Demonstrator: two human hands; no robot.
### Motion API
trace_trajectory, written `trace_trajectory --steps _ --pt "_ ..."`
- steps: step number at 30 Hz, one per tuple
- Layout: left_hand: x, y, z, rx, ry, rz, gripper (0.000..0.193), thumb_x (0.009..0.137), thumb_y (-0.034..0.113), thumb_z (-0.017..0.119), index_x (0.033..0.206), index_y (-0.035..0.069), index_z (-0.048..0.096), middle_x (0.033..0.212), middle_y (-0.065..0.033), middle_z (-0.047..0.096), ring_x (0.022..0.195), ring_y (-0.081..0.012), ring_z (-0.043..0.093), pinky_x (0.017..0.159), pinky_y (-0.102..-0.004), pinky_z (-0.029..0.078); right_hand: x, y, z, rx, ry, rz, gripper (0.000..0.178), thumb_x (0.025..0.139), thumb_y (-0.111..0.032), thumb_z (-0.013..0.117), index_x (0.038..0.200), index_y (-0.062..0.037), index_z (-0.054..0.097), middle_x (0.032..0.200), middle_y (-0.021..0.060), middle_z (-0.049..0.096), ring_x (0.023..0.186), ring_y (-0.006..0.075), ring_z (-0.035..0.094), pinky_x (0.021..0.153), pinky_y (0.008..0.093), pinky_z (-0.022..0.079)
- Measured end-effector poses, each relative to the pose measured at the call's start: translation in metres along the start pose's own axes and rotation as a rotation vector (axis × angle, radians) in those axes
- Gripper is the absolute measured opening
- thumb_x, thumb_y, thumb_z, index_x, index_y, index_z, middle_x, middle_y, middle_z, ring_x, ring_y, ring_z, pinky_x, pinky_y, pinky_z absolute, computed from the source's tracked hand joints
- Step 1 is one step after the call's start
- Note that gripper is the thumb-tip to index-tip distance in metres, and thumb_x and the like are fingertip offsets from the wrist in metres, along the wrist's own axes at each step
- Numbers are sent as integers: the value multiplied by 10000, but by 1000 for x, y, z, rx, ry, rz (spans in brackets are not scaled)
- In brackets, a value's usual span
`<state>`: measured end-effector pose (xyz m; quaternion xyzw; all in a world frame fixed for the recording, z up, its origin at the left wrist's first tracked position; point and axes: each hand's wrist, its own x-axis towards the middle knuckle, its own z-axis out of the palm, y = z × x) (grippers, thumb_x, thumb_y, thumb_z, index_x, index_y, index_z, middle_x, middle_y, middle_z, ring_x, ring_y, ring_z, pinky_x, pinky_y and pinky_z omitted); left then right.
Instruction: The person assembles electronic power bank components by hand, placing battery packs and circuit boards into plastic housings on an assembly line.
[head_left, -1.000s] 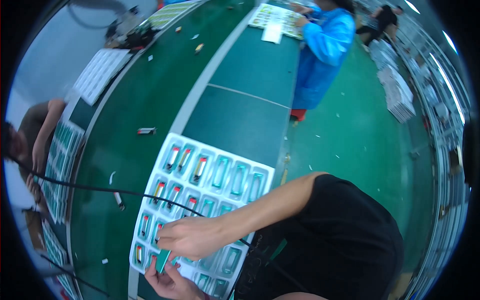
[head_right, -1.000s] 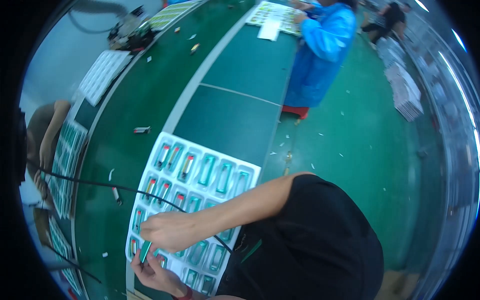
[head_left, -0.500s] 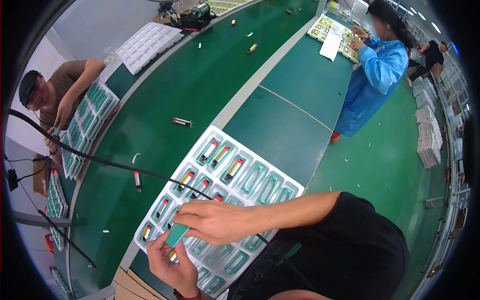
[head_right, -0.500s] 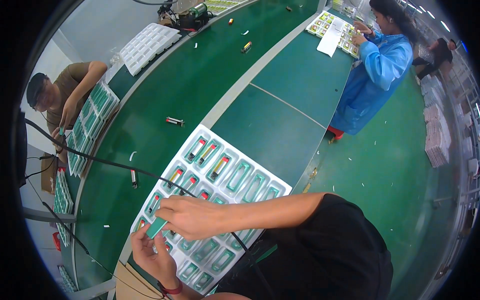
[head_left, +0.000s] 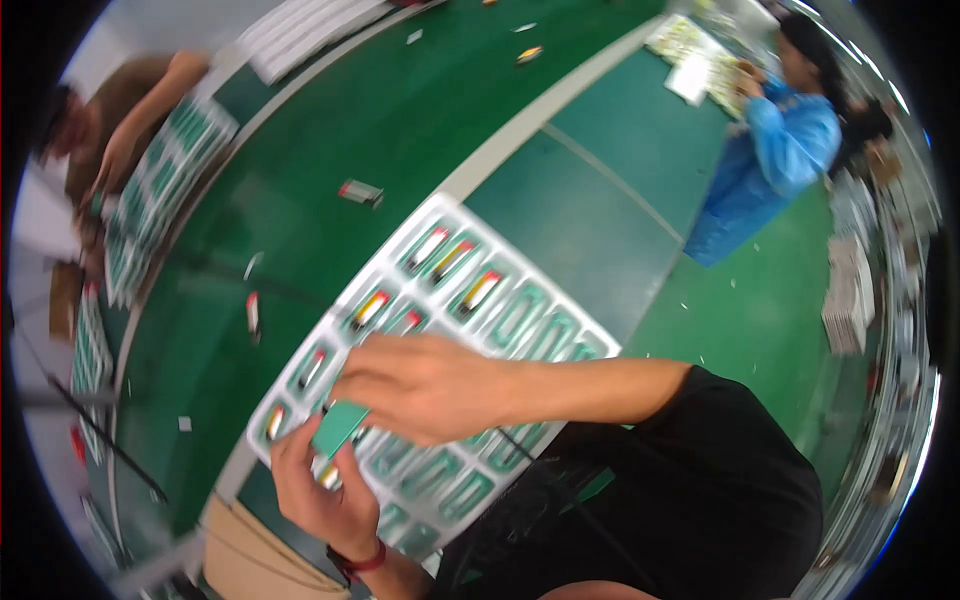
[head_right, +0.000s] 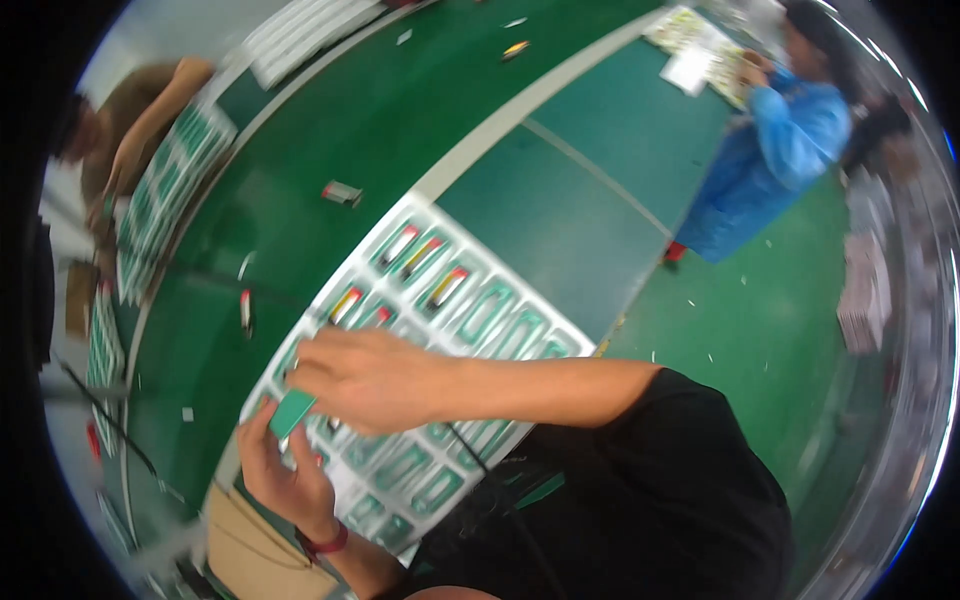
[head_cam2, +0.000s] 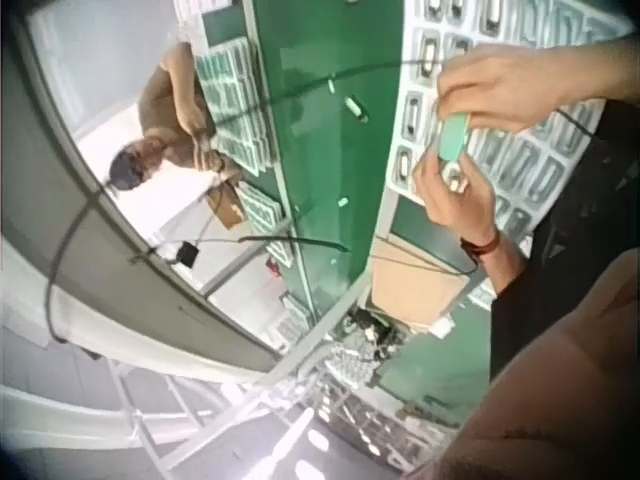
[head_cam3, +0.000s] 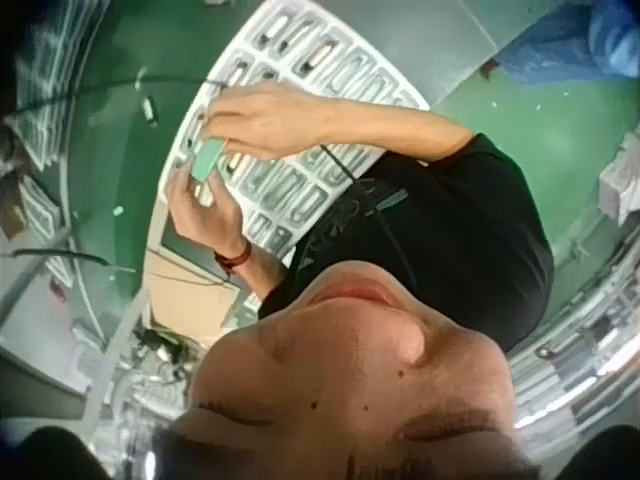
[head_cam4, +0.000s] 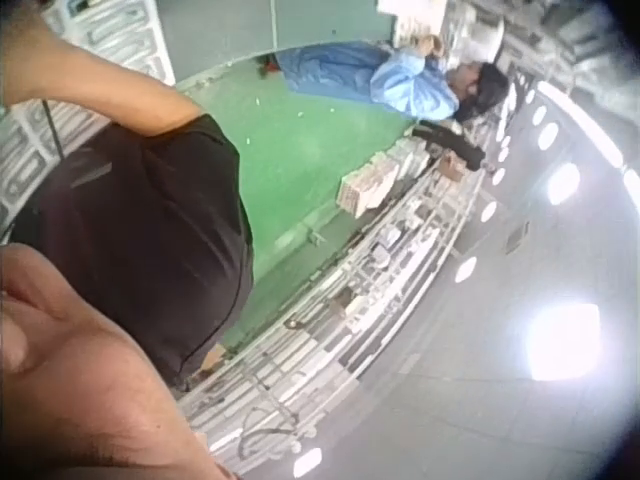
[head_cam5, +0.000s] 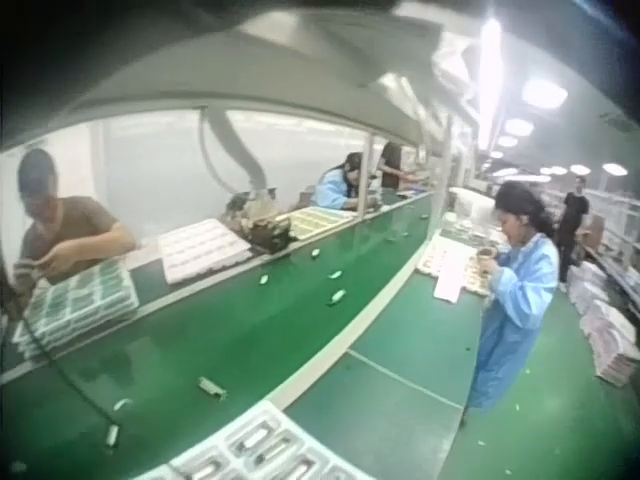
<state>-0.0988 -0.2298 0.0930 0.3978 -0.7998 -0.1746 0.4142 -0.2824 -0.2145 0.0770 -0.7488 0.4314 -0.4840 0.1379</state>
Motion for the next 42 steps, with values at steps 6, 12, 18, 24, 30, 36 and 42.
trace_trajectory --steps 6,12,18,24,30,36,42 --pt "-35 -7 -22 -3 42 -19 333 727 -53 658 1055 -17 612 931 -170 650 803 -295 634 727 -329 512 -5 -30 23 -36 -113 20 376 658 -61 703 1009 42 618 915 145 587 727 260 587 577 326 485" --pt "-64 -33 -34 -482 125 -212 551 738 -21 727 1246 -87 526 1091 -188 648 984 -245 638 837 -308 523 16 -40 22 -293 -184 -450 429 646 -3 724 1068 21 650 1059 171 607 793 250 568 593 302 486" --pt "-78 -38 -36 -1253 223 -347 447 820 -31 625 1231 -144 492 1139 -293 586 1015 -311 633 836 -344 542 15 -50 40 -219 -98 -587 385 651 0 760 1006 -71 631 985 111 587 763 184 537 489 223 448" --pt "-71 -42 -31 -1394 97 -541 508 912 242 586 1225 -143 480 1102 -319 595 1031 -301 627 892 -347 506 11 -59 50 -256 -80 -617 408 680 -22 752 1037 -173 625 1001 89 570 747 169 531 463 206 438" --pt "-70 -43 -23 -1584 19 -617 509 923 267 560 1230 -132 483 1097 -302 600 1027 -283 629 889 -323 506 3 -69 49 -211 -107 -543 371 758 -107 701 1108 -193 615 1022 90 582 756 174 539 459 221 411" --pt "-68 -45 -17 -1746 51 -488 386 944 146 506 1238 -104 514 1133 -260 608 1062 -279 611 838 -329 522 2 -60 47 -240 -108 -667 351 754 -91 684 1086 -191 627 1004 78 602 728 173 550 462 217 400" --pt "-67 -42 -27 -1412 113 -463 471 904 160 516 1248 -156 455 1214 -331 536 1144 -336 569 978 -390 458 6 -54 37 -223 -272 -604 335 658 -25 729 963 -130 639 987 78 596 809 217 583 556 243 486"
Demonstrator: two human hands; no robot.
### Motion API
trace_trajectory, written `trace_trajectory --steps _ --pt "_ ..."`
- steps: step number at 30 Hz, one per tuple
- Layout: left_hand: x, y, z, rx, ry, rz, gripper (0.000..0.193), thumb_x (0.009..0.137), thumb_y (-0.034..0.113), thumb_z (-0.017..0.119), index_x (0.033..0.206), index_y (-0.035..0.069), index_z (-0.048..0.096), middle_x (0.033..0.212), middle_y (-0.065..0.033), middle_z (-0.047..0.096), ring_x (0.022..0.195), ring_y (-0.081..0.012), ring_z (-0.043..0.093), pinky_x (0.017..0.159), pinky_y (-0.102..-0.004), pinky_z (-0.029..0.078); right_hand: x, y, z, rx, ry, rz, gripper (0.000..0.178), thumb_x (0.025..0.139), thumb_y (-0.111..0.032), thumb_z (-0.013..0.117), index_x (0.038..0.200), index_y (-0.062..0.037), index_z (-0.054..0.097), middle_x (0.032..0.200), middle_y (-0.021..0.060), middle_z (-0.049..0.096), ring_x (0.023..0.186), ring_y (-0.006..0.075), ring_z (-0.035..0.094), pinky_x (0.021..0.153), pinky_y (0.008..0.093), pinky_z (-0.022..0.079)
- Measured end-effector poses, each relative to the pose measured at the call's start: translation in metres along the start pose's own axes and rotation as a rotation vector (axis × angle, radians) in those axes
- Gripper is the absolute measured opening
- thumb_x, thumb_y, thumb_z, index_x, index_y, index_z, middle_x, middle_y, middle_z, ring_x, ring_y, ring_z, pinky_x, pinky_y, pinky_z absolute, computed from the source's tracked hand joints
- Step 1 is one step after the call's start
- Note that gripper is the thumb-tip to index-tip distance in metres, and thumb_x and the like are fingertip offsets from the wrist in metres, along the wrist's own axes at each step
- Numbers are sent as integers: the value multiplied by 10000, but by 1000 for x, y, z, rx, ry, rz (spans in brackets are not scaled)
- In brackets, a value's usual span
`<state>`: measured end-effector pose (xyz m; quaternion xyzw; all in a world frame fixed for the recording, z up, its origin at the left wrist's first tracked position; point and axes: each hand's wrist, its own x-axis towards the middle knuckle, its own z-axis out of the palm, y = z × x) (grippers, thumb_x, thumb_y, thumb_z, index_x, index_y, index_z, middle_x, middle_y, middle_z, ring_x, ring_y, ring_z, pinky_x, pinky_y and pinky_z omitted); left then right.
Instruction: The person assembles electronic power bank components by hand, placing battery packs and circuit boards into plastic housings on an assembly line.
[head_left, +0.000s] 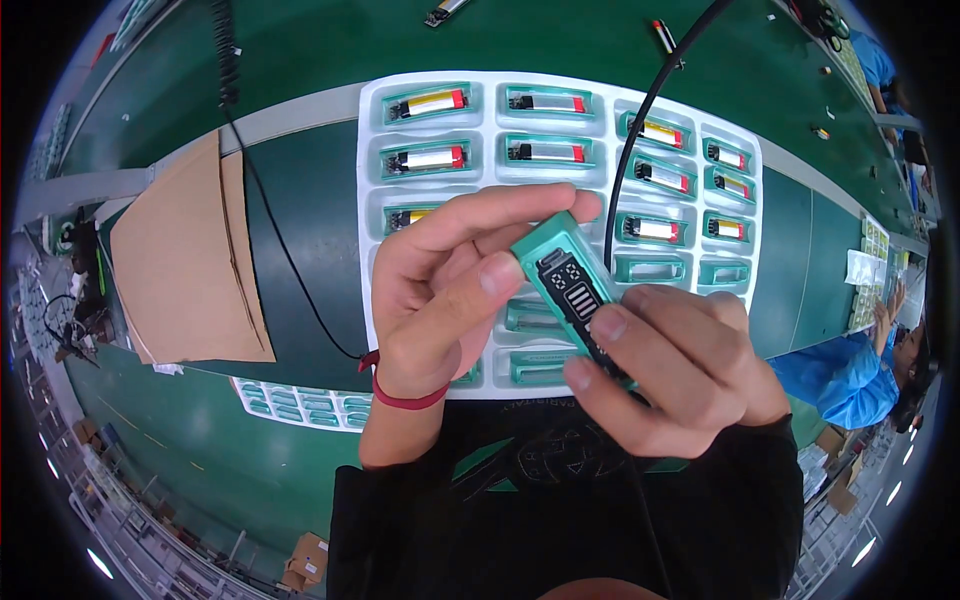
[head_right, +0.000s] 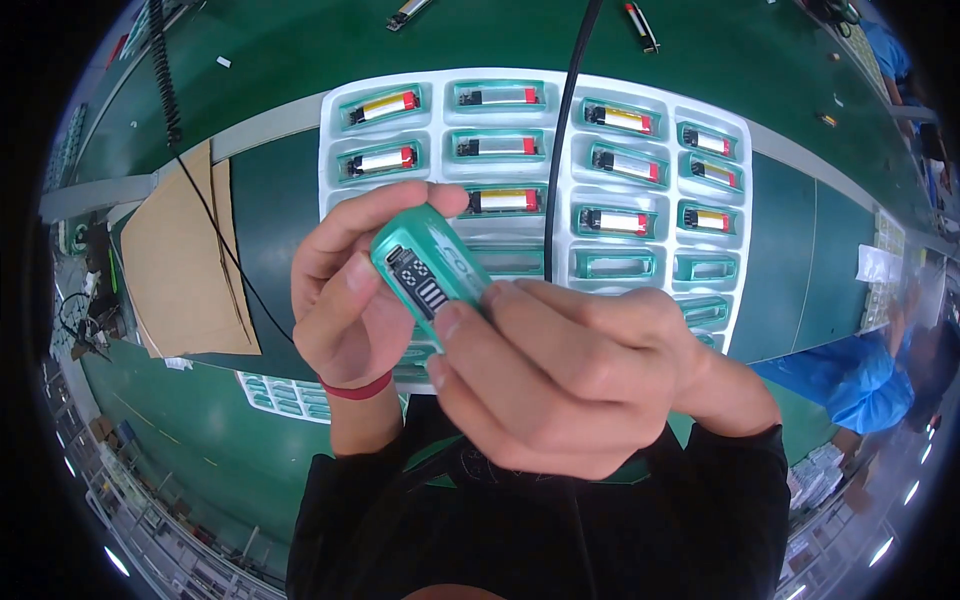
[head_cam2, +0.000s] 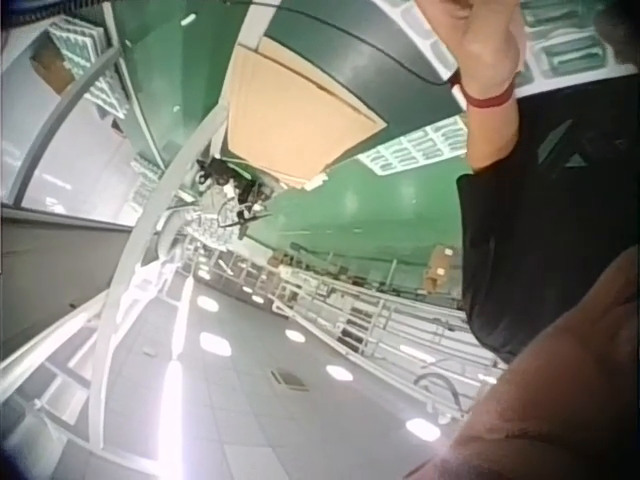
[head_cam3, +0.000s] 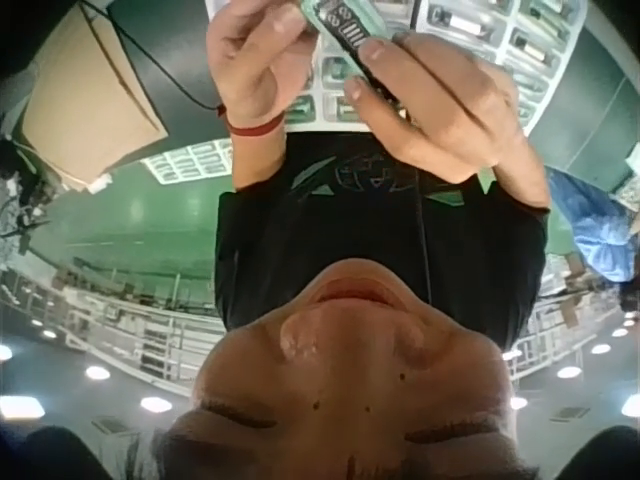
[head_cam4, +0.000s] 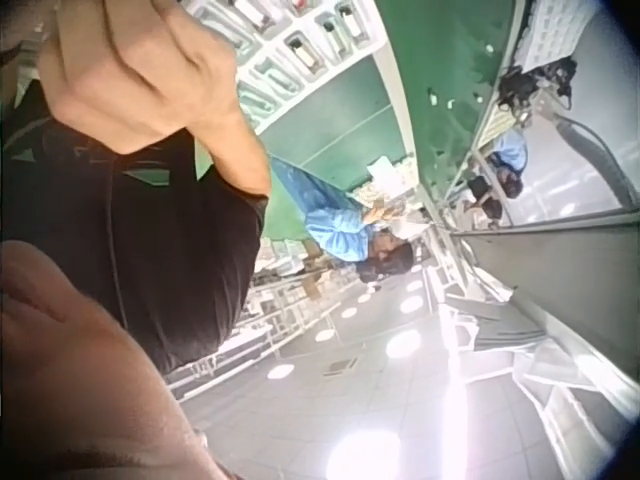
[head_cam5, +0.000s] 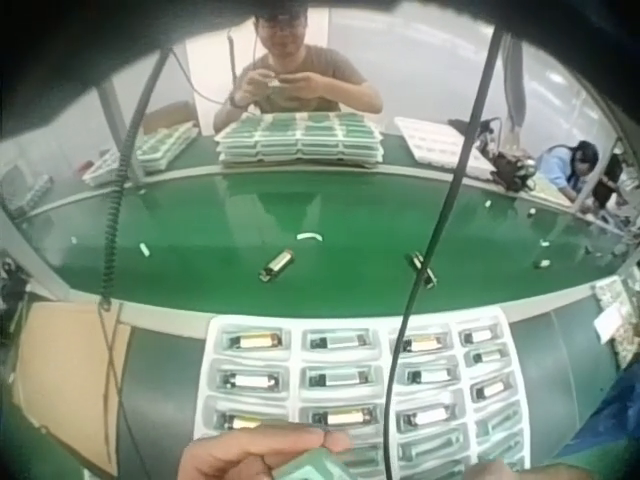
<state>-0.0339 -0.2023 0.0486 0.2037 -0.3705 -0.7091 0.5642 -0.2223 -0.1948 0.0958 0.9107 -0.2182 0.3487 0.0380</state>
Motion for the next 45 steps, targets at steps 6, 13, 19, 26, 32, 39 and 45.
trace_trajectory --steps 6,13,19,26,32,39,45 --pt "3 1 -3 34 -43 161 415 823 -115 562 1230 -150 488 1239 -279 535 1177 -313 540 994 -383 443 -6 15 14 132 9 44 305 681 -28 698 982 -69 667 1052 118 592 880 242 600 646 274 517" --pt "6 5 3 269 53 292 418 797 -124 597 1207 -127 515 1210 -261 554 1173 -318 540 983 -385 458 3 14 8 754 105 795 342 772 -6 682 1108 11 620 997 141 595 820 202 598 630 289 494" --pt "3 3 4 87 73 142 416 752 -101 671 1149 -106 549 1087 -186 610 1055 -242 600 926 -339 477 -10 20 15 1089 60 843 261 768 -39 738 995 -13 612 830 55 630 706 106 589 611 247 449" --pt "0 4 3 -3 -1 -127 282 776 -61 690 1046 -53 610 957 -81 645 875 -104 588 765 -245 464 -13 28 1 1452 -145 1091 223 755 -21 751 945 -15 636 853 6 617 745 56 569 620 207 418" --pt "-5 6 12 106 -20 -207 197 857 38 667 1023 -54 614 917 -55 636 834 -78 558 719 -218 433 -22 34 -3 1553 -204 1127 227 728 21 765 936 9 676 840 17 634 742 58 584 617 197 445" --pt "6 5 20 146 136 -170 258 872 39 648 1098 -74 592 974 -90 648 885 -114 613 809 -257 494 -15 45 -4 1503 -92 1257 198 796 -5 714 980 51 664 866 50 666 778 79 608 675 227 491" --pt "17 -8 26 485 190 17 381 781 -58 695 1140 -97 576 1002 -108 645 886 -126 634 765 -240 523 -22 41 7 866 32 928 263 738 -34 726 990 10 663 811 50 627 650 99 570 545 244 448"
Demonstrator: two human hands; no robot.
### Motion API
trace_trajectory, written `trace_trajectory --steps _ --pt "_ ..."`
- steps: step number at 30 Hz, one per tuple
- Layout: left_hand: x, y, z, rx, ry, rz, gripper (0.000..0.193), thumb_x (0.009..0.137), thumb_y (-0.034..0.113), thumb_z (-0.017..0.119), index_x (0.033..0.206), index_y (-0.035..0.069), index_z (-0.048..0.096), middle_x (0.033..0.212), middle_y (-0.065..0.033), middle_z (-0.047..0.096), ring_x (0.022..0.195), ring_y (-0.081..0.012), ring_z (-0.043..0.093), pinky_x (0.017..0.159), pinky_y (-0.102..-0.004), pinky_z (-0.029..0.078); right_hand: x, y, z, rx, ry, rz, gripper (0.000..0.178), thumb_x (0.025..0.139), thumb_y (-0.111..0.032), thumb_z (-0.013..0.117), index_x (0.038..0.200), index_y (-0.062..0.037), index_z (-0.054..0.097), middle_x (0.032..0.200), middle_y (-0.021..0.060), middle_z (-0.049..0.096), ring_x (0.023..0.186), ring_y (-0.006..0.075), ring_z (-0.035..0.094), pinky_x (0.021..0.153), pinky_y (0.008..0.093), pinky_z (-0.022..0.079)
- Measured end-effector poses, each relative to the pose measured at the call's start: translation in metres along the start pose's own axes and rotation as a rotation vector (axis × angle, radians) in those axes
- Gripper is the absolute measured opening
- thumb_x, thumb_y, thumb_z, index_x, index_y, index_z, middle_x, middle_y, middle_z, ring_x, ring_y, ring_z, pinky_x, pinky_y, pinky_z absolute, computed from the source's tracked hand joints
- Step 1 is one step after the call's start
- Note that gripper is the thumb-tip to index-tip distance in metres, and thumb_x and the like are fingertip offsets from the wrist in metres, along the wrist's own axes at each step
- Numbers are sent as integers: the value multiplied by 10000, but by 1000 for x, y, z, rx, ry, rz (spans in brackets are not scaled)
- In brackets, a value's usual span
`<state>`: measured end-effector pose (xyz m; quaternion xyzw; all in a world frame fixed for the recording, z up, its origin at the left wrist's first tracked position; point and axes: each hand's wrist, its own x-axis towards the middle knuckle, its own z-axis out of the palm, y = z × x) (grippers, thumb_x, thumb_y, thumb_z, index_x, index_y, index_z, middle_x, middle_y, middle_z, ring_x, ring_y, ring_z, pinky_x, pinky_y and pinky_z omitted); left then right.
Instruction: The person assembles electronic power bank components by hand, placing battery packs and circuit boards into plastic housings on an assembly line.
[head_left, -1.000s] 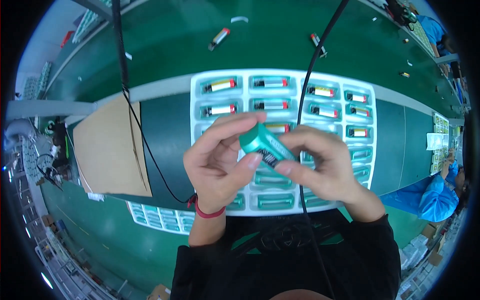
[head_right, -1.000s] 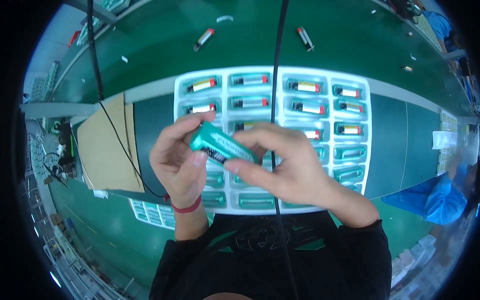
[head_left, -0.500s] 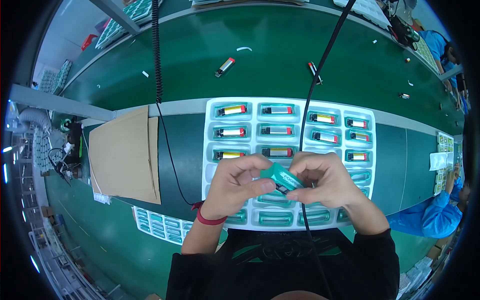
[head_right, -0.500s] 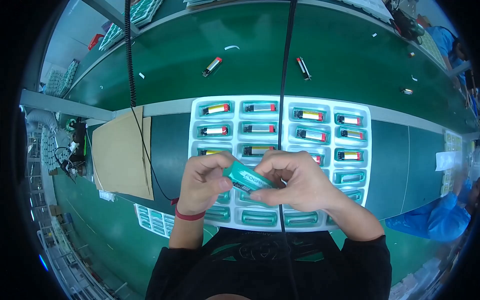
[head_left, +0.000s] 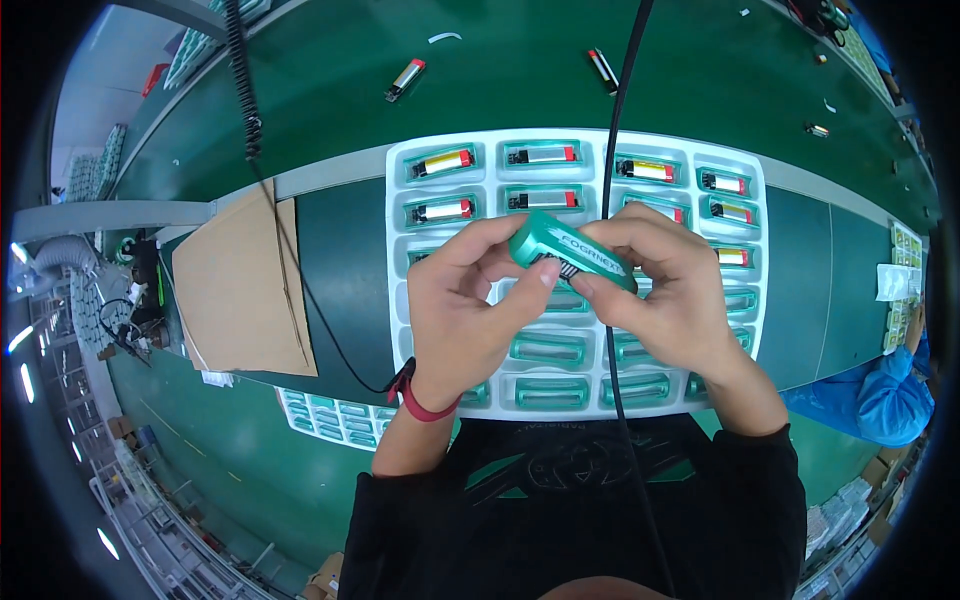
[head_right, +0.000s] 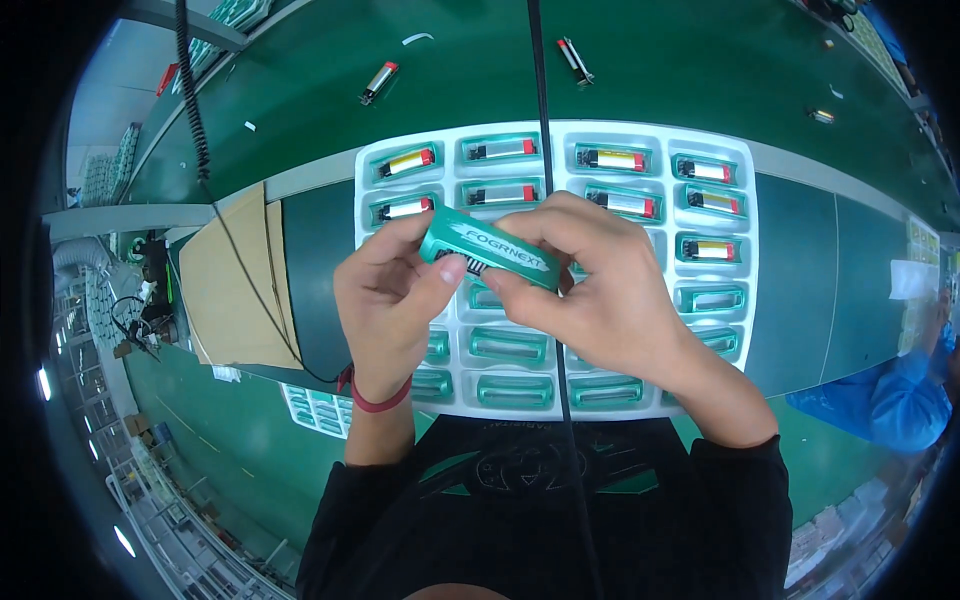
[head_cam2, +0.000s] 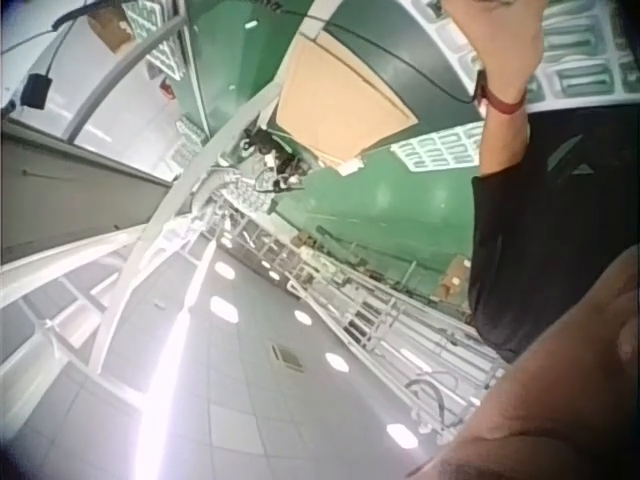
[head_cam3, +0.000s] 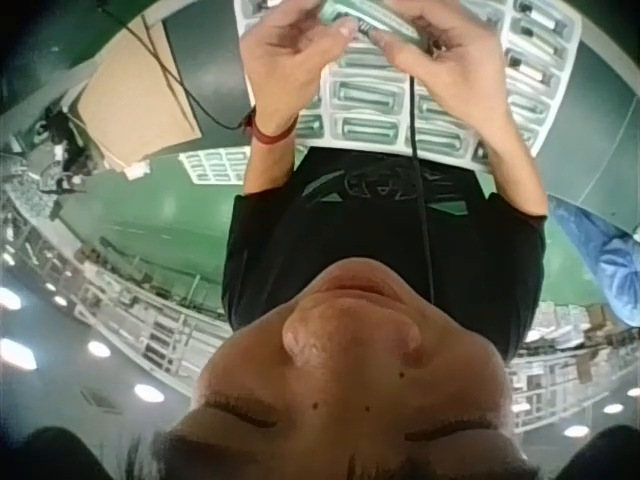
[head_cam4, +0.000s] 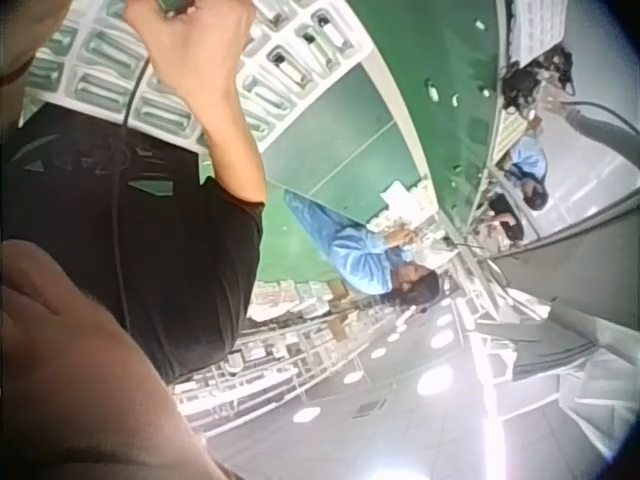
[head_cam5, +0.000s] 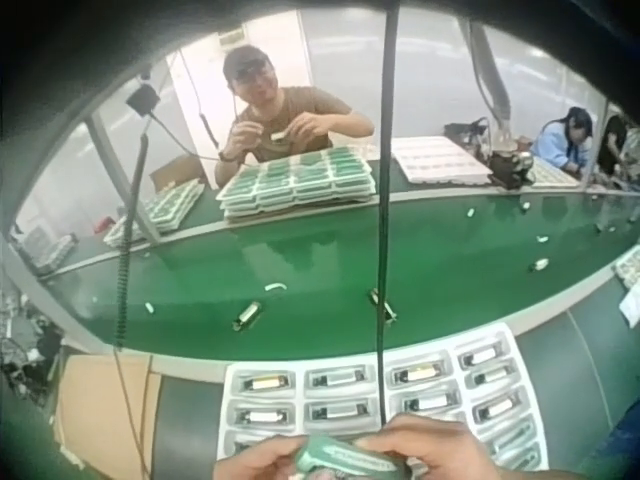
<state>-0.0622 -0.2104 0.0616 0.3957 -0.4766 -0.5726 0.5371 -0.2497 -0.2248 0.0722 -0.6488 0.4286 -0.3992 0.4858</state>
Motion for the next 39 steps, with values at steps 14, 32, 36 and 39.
trace_trajectory --steps 14,32,36,39 --pt "5 3 -14 225 -179 205 421 766 -30 714 1172 35 626 1166 -116 592 999 -201 628 833 -298 555 -2 -1 3 -278 41 -323 326 655 5 727 952 16 593 866 115 596 718 216 579 576 285 450" --pt "8 11 -11 57 -171 -29 465 754 -108 686 1202 -67 568 978 -122 659 871 -134 637 771 -247 529 0 -3 -6 -375 306 -383 467 685 -89 756 1128 -59 610 1052 106 564 867 203 507 656 278 423" --pt "8 15 -7 53 -146 -40 466 766 -101 680 1214 -65 558 1030 -133 645 908 -138 632 774 -251 529 -1 -7 -4 292 84 254 376 807 -75 718 1151 -8 581 805 1 561 679 44 491 544 206 368" --pt "9 17 1 158 -119 -81 456 788 -69 684 1224 -53 555 1045 -137 647 925 -147 636 779 -248 530 -2 -6 -4 326 132 245 329 835 -76 705 1125 16 579 724 -39 521 612 0 441 512 181 334"
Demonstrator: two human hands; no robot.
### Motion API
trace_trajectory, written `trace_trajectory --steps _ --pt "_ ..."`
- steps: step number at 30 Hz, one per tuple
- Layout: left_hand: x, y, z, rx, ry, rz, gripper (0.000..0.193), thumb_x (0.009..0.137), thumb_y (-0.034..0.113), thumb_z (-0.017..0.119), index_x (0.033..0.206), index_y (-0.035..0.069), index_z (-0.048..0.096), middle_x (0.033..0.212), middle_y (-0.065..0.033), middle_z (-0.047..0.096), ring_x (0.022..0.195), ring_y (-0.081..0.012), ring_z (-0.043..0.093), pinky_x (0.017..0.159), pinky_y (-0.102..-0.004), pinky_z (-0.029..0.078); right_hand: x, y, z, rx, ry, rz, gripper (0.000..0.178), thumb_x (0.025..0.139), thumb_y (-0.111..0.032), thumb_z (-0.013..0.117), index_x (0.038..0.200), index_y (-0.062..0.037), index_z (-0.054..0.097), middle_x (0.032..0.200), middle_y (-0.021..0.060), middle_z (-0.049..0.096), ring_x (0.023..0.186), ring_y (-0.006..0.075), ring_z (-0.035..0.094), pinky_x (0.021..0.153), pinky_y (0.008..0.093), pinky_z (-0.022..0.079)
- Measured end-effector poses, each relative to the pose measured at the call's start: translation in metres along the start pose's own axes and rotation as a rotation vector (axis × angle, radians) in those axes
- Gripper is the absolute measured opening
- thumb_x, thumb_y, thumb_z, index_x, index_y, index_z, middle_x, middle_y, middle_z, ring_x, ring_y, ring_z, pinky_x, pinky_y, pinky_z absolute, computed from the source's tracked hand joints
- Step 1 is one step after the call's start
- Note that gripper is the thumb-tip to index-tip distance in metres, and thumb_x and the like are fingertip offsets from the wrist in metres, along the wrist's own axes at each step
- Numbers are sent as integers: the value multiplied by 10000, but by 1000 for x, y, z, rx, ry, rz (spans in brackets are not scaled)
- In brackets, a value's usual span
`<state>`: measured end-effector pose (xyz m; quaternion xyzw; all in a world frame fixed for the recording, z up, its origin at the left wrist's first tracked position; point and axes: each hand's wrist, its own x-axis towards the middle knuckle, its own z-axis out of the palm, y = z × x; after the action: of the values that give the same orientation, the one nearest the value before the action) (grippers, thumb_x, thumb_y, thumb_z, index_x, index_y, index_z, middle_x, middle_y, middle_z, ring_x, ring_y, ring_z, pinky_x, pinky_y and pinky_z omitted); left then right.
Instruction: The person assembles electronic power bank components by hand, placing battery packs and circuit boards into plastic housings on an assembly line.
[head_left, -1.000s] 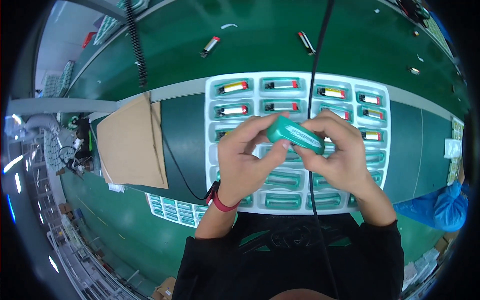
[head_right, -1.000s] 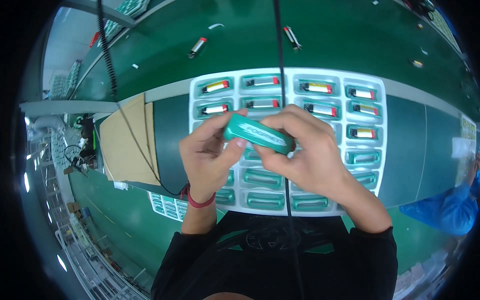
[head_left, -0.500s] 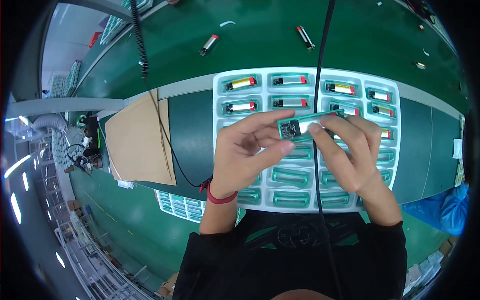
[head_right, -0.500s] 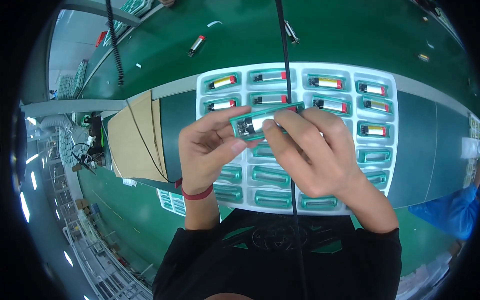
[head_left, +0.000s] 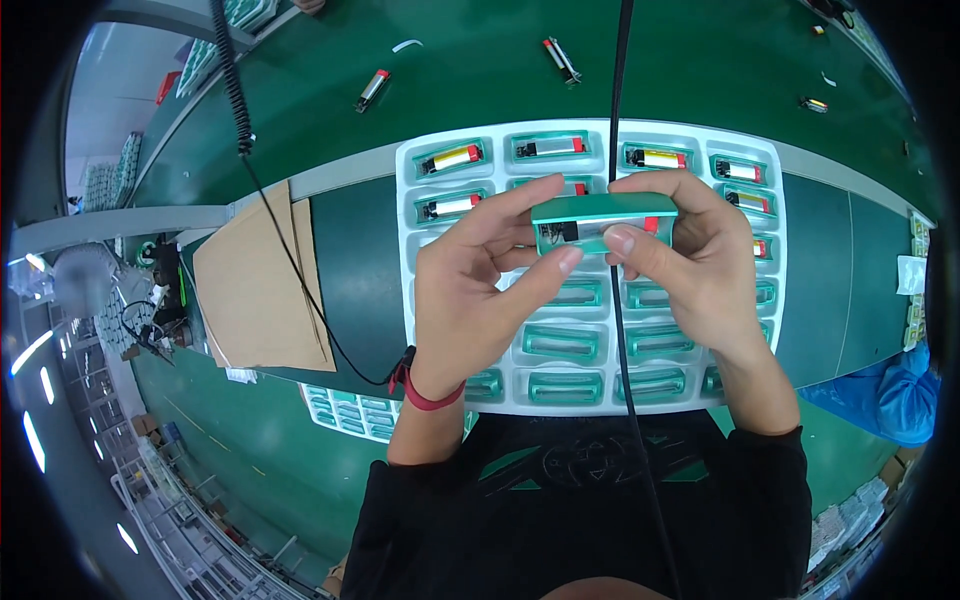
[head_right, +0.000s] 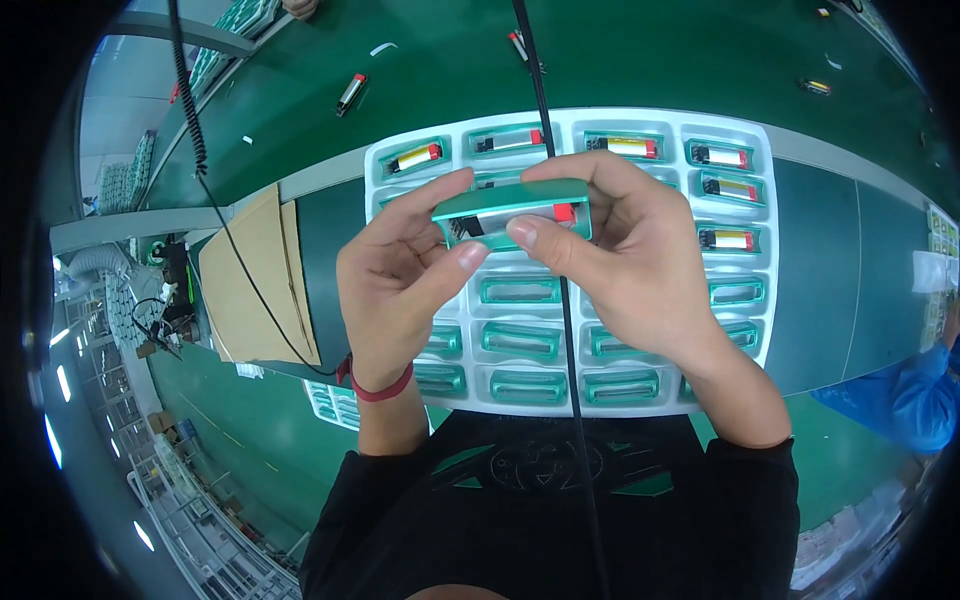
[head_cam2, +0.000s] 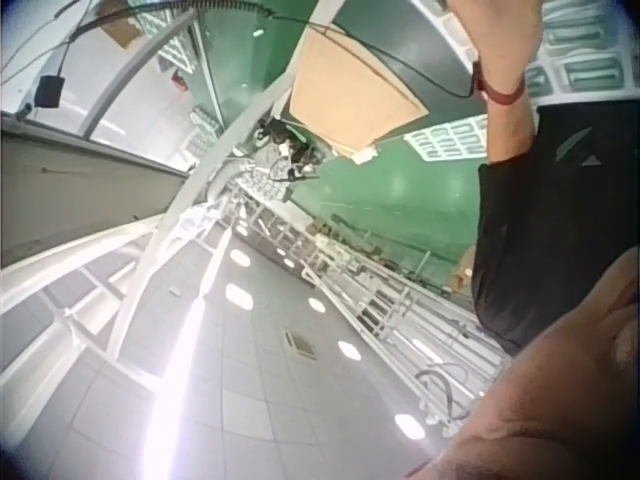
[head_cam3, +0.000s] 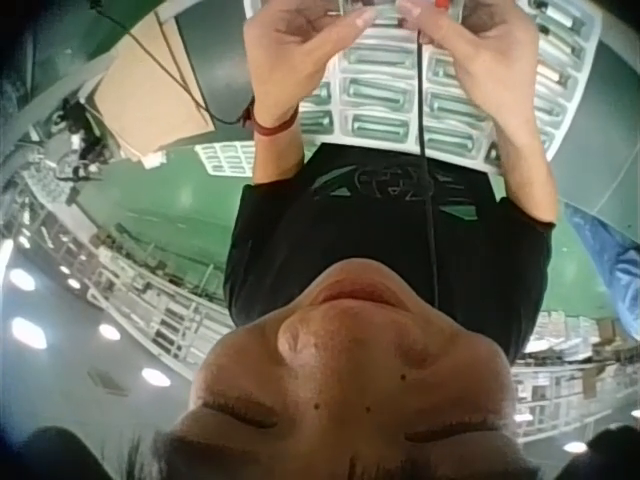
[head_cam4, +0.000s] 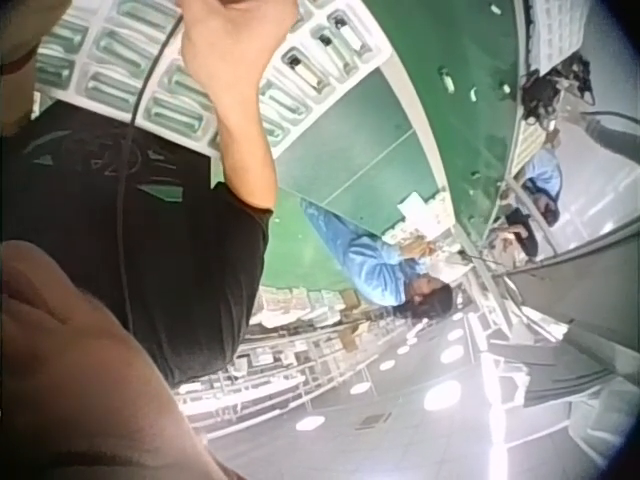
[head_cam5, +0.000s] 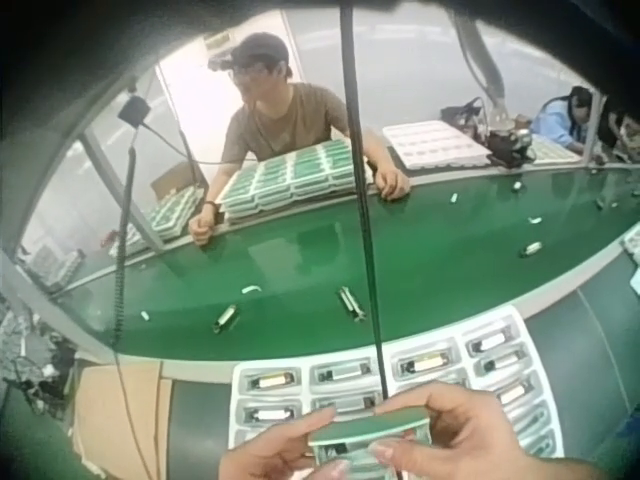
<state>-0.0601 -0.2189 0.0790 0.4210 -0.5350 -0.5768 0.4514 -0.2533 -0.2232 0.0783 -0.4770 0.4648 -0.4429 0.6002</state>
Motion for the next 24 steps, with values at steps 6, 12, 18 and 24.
trace_trajectory --steps 6,12,18,24 --pt "7 -11 14 192 137 106 378 814 -8 692 1178 -12 589 999 -130 670 859 -150 662 742 -260 547 4 14 0 -96 42 -183 297 835 -47 695 1100 18 578 824 22 604 710 43 548 589 190 427" --pt "-4 -2 17 506 168 351 334 796 -35 689 1124 -10 625 1002 -124 676 857 -160 668 750 -262 542 -5 9 1 -183 44 -253 326 794 7 700 1100 10 586 938 78 642 836 121 611 699 233 483" --pt "-9 1 12 621 132 307 393 781 -17 673 1164 13 594 959 -146 649 815 -269 669 661 -301 528 -5 4 4 -494 17 -455 303 740 68 668 1038 42 620 954 142 605 858 229 587 749 299 465" --pt "-13 1 15 721 147 476 415 709 -52 648 1113 -7 565 960 -150 598 787 -302 633 636 -341 520 -7 0 10 -768 34 -640 281 730 96 620 1008 55 609 924 156 582 806 280 560 696 334 454"
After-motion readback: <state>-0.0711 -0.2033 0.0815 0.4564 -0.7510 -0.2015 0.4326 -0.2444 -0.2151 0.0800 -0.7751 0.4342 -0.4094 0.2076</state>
